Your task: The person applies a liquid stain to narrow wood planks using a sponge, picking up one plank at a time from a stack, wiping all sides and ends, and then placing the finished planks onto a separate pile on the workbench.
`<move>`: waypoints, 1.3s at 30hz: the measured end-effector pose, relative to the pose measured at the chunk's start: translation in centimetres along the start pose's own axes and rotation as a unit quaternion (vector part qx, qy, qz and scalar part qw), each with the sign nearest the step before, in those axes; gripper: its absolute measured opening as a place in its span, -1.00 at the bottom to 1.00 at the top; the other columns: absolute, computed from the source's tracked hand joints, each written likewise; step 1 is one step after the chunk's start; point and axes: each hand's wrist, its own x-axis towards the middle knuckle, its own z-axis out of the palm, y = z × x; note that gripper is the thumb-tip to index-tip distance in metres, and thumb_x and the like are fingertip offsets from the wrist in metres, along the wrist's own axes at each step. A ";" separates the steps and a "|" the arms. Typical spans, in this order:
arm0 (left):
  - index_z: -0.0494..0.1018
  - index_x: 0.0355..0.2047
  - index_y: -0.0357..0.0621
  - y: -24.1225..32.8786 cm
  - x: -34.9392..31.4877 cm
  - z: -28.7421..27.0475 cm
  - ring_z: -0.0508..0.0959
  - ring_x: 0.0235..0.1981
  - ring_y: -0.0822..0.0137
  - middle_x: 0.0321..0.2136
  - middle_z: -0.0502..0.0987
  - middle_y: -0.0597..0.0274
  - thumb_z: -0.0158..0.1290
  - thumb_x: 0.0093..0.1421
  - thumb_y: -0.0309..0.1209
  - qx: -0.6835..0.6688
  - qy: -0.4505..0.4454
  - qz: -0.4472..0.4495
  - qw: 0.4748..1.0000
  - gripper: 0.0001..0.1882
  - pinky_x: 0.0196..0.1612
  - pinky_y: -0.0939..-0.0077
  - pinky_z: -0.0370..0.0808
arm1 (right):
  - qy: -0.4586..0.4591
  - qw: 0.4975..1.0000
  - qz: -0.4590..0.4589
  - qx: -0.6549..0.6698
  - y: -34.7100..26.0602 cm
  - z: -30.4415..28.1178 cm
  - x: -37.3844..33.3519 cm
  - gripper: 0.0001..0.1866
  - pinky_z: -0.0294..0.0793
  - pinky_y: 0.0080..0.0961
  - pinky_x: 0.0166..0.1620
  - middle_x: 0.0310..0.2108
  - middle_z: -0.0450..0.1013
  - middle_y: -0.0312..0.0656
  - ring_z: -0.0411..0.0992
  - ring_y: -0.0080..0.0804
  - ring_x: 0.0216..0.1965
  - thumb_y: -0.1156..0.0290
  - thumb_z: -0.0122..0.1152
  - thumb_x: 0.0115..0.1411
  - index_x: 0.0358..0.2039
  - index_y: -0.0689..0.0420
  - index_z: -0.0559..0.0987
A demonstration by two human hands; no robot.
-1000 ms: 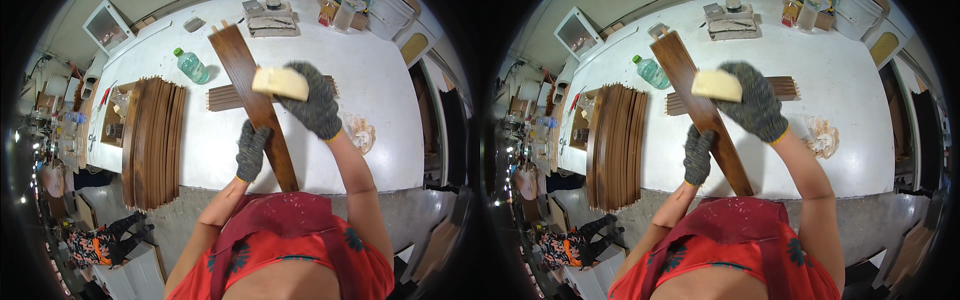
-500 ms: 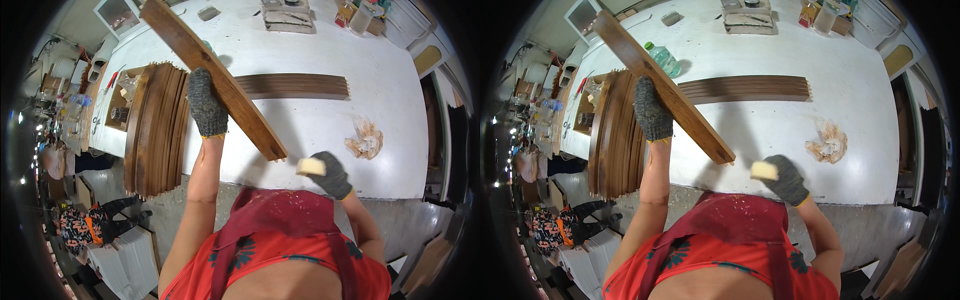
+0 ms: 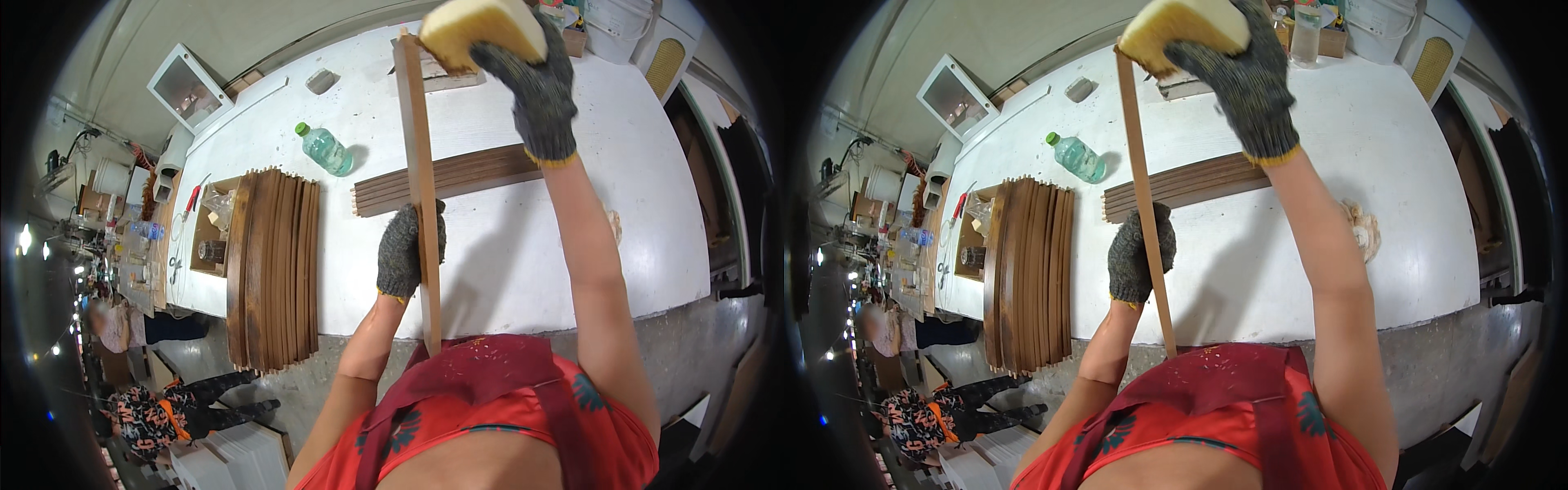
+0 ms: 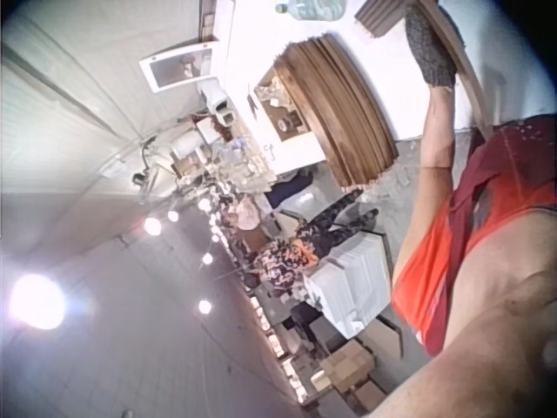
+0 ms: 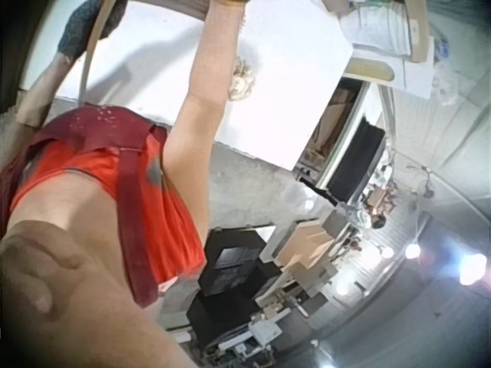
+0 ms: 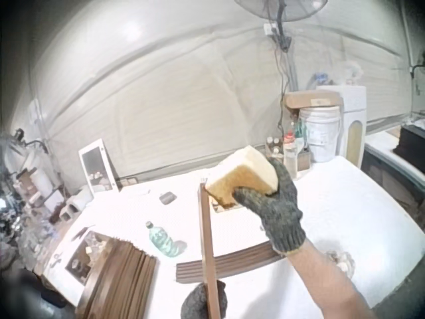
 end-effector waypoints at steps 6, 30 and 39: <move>0.37 -0.26 -0.28 -0.7 -0.5 -0.3 0.30 -0.75 0.47 -0.68 0.34 0.30 -0.06 0.14 0.00 -0.026 -0.031 -0.015 0.999 -0.50 -0.72 0.64 0.25 | -0.083 0.979 0.174 0.064 1.5 2.5 0.6 -0.40 0.47 -0.56 -0.11 -0.19 0.41 -0.20 0.39 -0.45 -0.16 0.44 0.38 -0.13 -0.04 0.17 0.35; 0.38 -0.26 -0.18 7.4 5.5 -4.6 0.44 -0.49 0.38 -0.51 0.42 0.24 -0.09 0.22 -0.16 -0.054 0.171 0.228 0.957 -0.68 -0.47 0.54 0.43 | -0.046 0.701 0.640 0.310 -9.4 -5.6 -23.2 -0.26 0.44 -0.32 -0.07 -0.14 0.38 -0.13 0.40 -0.26 -0.11 0.43 0.42 -0.25 0.00 0.17 0.30; 0.26 -0.09 -0.24 6.2 5.0 -1.9 0.51 -0.28 0.20 -0.39 0.45 0.03 0.12 0.01 -0.30 0.003 0.048 0.238 0.970 -0.51 -0.31 0.37 0.55 | 0.181 0.399 0.630 0.641 -7.4 -1.4 -26.3 -0.39 0.28 -0.01 0.02 -0.07 0.31 -0.07 0.27 -0.11 -0.01 0.19 0.21 -0.05 0.00 0.16 0.28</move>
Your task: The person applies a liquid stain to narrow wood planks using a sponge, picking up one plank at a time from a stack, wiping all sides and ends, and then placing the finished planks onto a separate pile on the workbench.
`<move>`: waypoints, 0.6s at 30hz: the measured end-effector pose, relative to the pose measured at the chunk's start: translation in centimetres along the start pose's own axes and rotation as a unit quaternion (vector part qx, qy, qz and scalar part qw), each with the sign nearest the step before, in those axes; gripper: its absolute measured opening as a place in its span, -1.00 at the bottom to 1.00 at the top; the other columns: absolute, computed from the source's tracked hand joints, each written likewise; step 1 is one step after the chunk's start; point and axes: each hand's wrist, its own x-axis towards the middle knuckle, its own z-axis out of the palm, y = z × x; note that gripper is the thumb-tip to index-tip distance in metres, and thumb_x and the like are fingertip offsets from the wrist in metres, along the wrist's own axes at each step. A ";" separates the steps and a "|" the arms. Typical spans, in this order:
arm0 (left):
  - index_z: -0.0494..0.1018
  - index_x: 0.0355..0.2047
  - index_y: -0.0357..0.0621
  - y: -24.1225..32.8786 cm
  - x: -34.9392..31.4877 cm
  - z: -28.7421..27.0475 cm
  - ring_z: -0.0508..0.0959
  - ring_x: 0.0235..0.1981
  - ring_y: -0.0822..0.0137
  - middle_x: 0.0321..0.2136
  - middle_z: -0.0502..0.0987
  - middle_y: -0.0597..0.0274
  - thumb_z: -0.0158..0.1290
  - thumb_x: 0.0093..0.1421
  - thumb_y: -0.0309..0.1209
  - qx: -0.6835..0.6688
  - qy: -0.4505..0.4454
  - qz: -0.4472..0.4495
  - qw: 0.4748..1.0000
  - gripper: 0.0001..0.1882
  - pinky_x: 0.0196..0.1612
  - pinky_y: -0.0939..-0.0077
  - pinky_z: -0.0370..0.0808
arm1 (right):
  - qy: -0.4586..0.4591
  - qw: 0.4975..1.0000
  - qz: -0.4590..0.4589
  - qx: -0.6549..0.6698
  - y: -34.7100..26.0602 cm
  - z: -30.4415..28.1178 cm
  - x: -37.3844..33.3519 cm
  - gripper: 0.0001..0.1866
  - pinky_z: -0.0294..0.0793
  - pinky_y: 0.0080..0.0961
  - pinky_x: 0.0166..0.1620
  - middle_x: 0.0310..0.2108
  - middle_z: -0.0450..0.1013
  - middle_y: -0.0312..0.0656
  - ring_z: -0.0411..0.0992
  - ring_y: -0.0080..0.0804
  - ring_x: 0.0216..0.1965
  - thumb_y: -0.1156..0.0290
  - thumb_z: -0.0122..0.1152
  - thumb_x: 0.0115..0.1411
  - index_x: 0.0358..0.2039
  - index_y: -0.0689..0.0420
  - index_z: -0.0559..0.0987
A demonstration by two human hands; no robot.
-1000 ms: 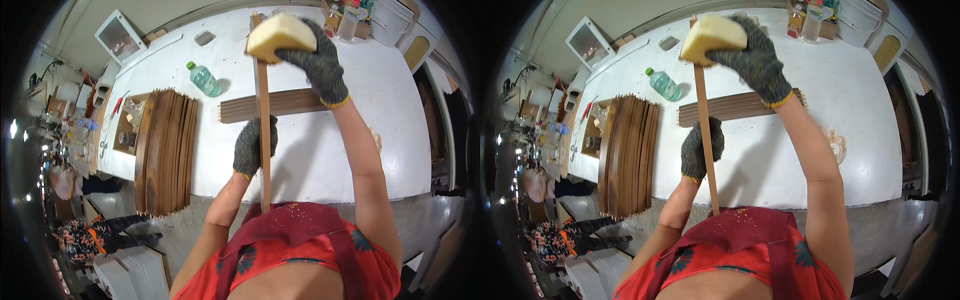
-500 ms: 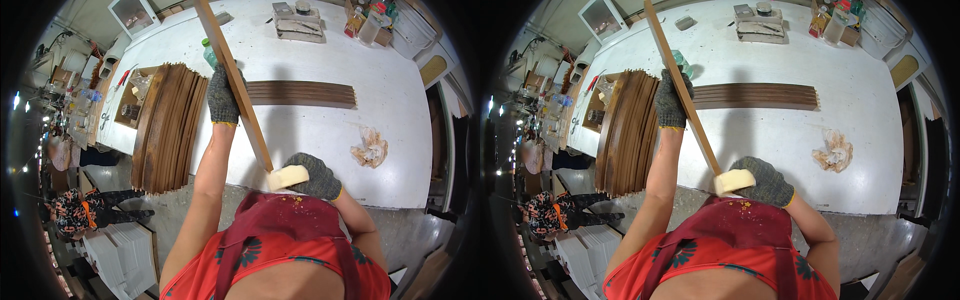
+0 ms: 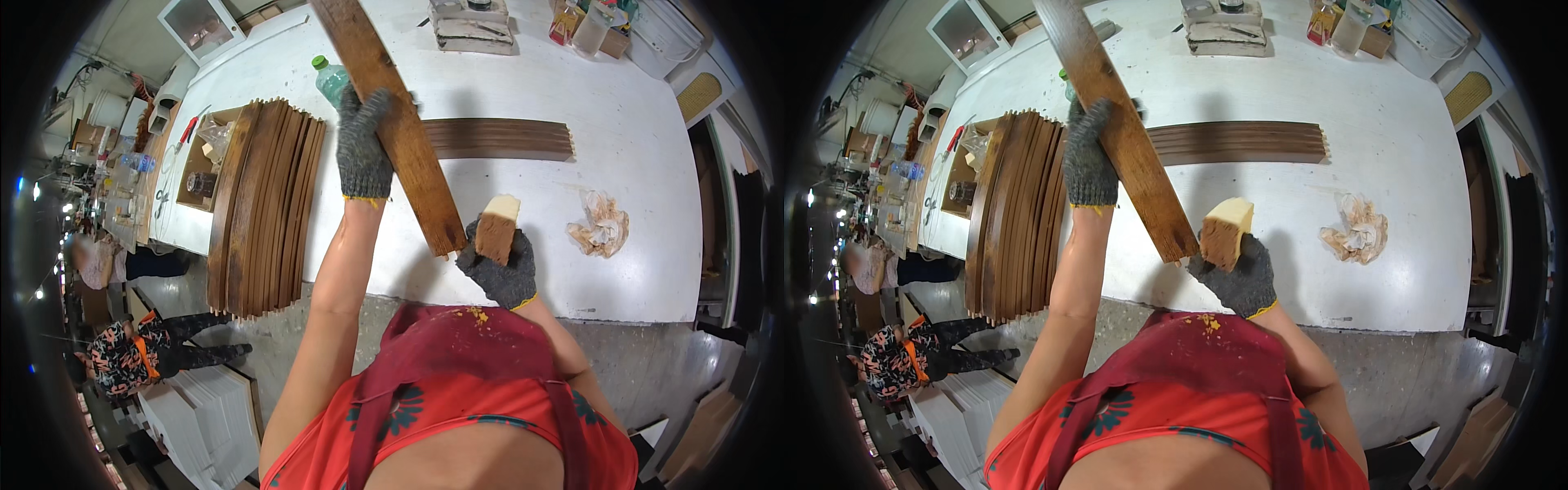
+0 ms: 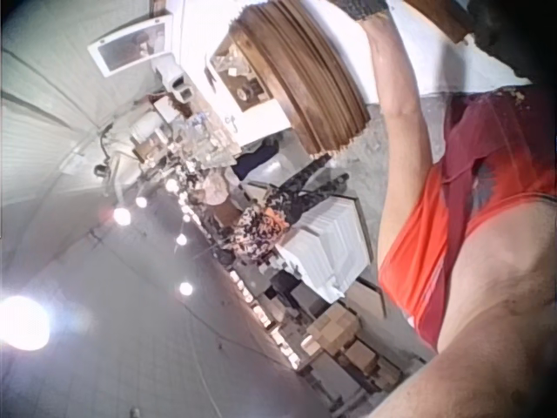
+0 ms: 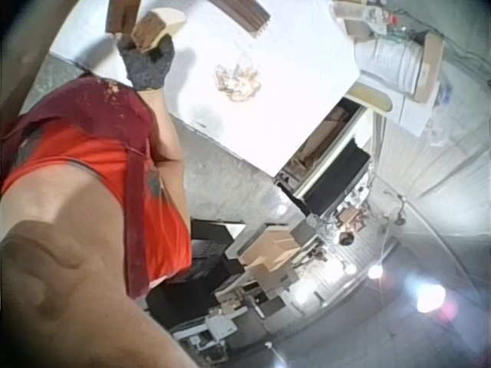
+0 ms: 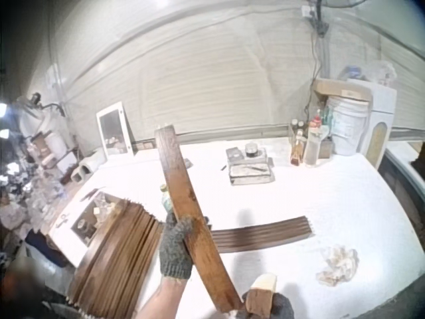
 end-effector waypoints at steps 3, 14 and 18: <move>0.10 0.06 -0.13 -1.3 -2.1 1.0 0.52 -0.27 0.09 -0.32 0.43 -0.01 0.08 -0.04 -0.53 -0.080 -0.067 -0.078 0.991 -0.37 -0.27 0.25 0.56 | 0.066 0.898 -0.099 -0.423 0.9 1.8 0.1 -0.42 0.27 -0.01 0.03 -0.07 0.30 -0.07 0.27 -0.10 -0.03 0.17 0.18 -0.03 -0.02 0.14 0.29; 0.20 -0.09 -0.17 -2.7 -2.0 0.6 0.53 -0.41 0.16 -0.38 0.44 0.06 0.05 -0.04 -0.60 -0.114 -0.044 -0.086 0.989 -0.53 -0.36 0.33 0.55 | 0.096 0.480 -0.417 -0.766 -0.2 7.1 -4.0 -0.51 0.37 -0.32 -0.05 -0.19 0.37 -0.15 0.34 -0.26 -0.12 0.24 0.17 0.04 -0.10 0.25 0.29; 0.20 -0.09 -0.21 -3.0 -1.9 0.9 0.52 -0.41 0.15 -0.39 0.45 0.03 0.03 -0.02 -0.59 -0.140 -0.047 -0.078 0.986 -0.55 -0.36 0.33 0.55 | -0.151 0.355 -0.388 -0.837 -0.2 6.7 -2.8 -0.62 0.30 -0.24 -0.10 -0.28 0.40 -0.16 0.36 -0.17 -0.26 0.35 0.28 -0.20 -0.29 0.06 0.46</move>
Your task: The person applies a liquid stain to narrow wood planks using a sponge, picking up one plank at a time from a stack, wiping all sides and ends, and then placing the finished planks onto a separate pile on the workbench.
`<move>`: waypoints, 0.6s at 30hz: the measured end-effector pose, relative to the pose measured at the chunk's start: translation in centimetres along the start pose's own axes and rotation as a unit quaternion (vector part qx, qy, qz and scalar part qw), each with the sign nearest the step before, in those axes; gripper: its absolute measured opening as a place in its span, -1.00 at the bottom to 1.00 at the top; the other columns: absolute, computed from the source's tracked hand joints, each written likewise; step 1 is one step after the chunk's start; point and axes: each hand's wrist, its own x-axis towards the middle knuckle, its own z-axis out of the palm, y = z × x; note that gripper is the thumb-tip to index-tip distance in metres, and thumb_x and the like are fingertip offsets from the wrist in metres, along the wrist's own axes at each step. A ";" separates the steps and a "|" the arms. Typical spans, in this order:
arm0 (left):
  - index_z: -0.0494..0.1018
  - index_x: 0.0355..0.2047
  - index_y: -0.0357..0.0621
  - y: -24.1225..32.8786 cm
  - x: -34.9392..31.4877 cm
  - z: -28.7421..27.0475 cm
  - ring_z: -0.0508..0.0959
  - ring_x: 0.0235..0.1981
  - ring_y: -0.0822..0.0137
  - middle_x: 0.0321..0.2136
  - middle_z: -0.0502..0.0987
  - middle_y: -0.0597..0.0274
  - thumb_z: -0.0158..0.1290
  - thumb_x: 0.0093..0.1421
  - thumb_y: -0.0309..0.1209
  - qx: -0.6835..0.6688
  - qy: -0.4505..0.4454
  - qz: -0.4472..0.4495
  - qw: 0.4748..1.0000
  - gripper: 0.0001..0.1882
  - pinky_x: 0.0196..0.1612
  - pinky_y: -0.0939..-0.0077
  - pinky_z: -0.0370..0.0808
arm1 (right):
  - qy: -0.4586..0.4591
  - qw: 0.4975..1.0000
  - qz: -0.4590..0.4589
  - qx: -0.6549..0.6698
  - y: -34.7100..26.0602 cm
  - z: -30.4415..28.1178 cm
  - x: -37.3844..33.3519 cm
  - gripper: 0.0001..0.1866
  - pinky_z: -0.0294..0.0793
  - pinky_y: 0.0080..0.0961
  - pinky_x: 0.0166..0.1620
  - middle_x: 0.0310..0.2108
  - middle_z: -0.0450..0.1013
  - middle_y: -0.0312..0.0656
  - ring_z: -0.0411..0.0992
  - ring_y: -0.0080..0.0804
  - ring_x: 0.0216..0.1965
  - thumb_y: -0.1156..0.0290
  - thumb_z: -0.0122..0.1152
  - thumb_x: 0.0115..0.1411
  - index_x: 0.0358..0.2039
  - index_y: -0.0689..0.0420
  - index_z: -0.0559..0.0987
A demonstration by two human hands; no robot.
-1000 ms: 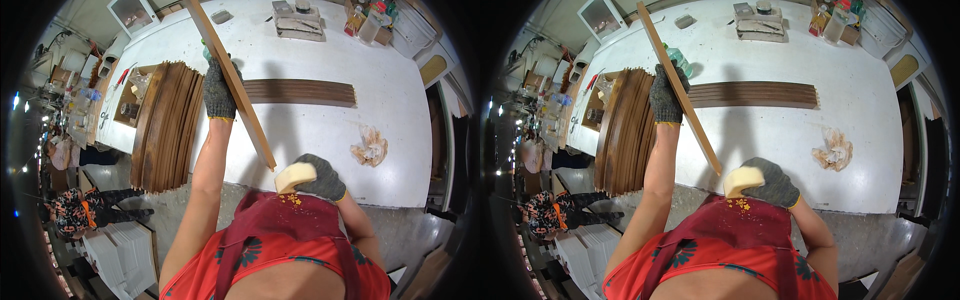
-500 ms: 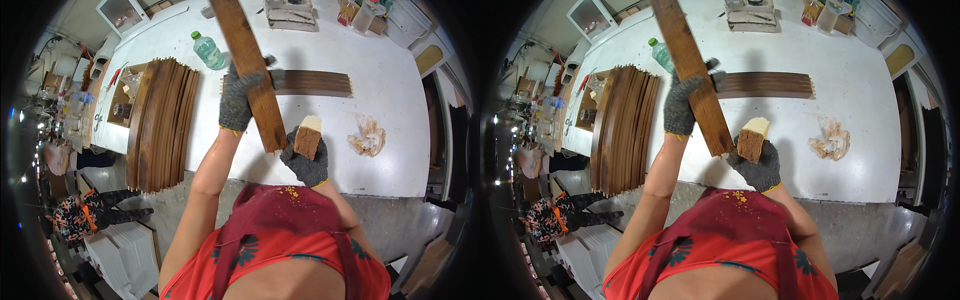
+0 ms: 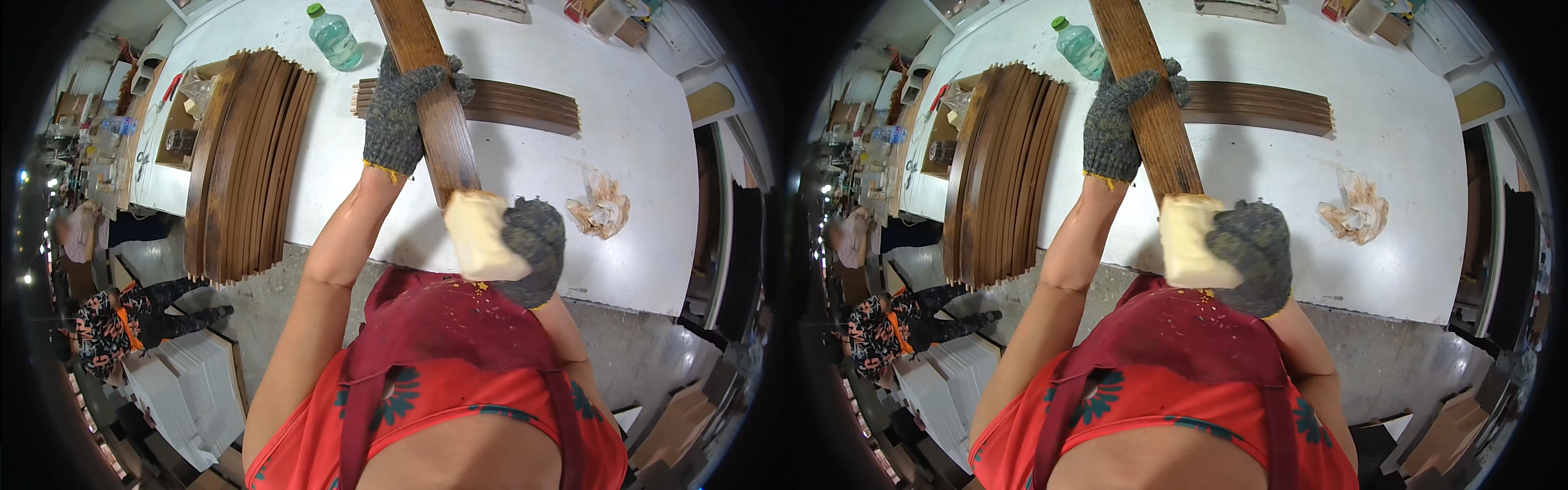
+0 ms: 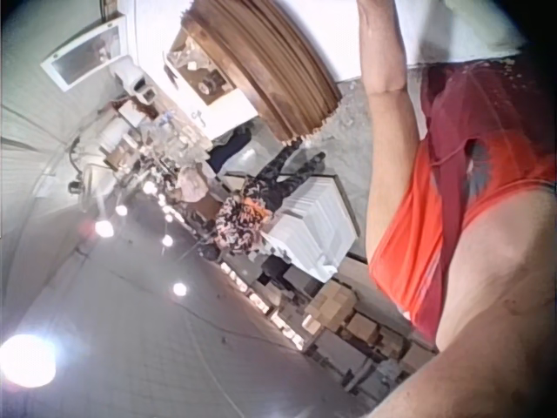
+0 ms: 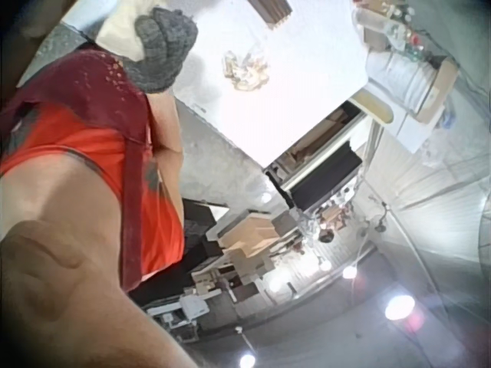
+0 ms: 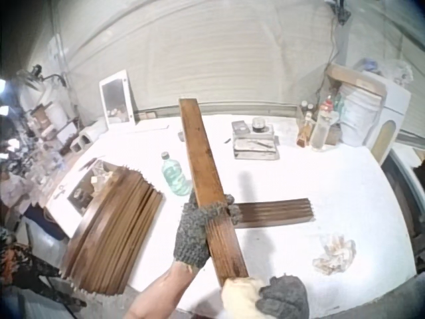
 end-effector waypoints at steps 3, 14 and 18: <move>0.21 -0.09 -0.24 -0.1 -0.5 0.0 0.51 -0.39 0.14 -0.37 0.45 0.00 0.03 0.00 -0.56 0.020 0.017 -0.010 1.000 -0.57 -0.35 0.31 0.54 | -0.038 0.993 -0.079 -0.084 -0.5 -0.2 1.0 -0.62 0.27 -0.13 -0.13 -0.26 0.42 -0.18 0.36 -0.13 -0.25 0.33 0.28 -0.28 -0.33 0.01 0.52; 0.22 -0.11 -0.35 1.1 -1.1 -0.7 0.52 -0.36 0.15 -0.34 0.46 -0.04 0.00 0.07 -0.52 0.014 0.057 -0.022 0.998 -0.63 -0.28 0.33 0.53 | 0.005 0.981 -0.056 -0.184 2.3 -3.1 0.8 -0.63 0.31 -0.25 -0.15 -0.32 0.43 -0.19 0.39 -0.19 -0.24 0.49 0.27 -0.31 -0.36 0.06 0.49; 0.22 -0.11 -0.36 0.8 -0.8 -0.2 0.52 -0.35 0.17 -0.33 0.47 -0.03 0.02 0.05 -0.52 0.001 0.049 -0.010 0.999 -0.61 -0.28 0.34 0.54 | 0.018 0.981 0.187 0.057 1.9 -2.5 -1.7 -0.70 0.33 -0.27 -0.14 -0.31 0.42 -0.20 0.37 -0.19 -0.24 0.42 0.26 -0.22 -0.36 0.08 0.50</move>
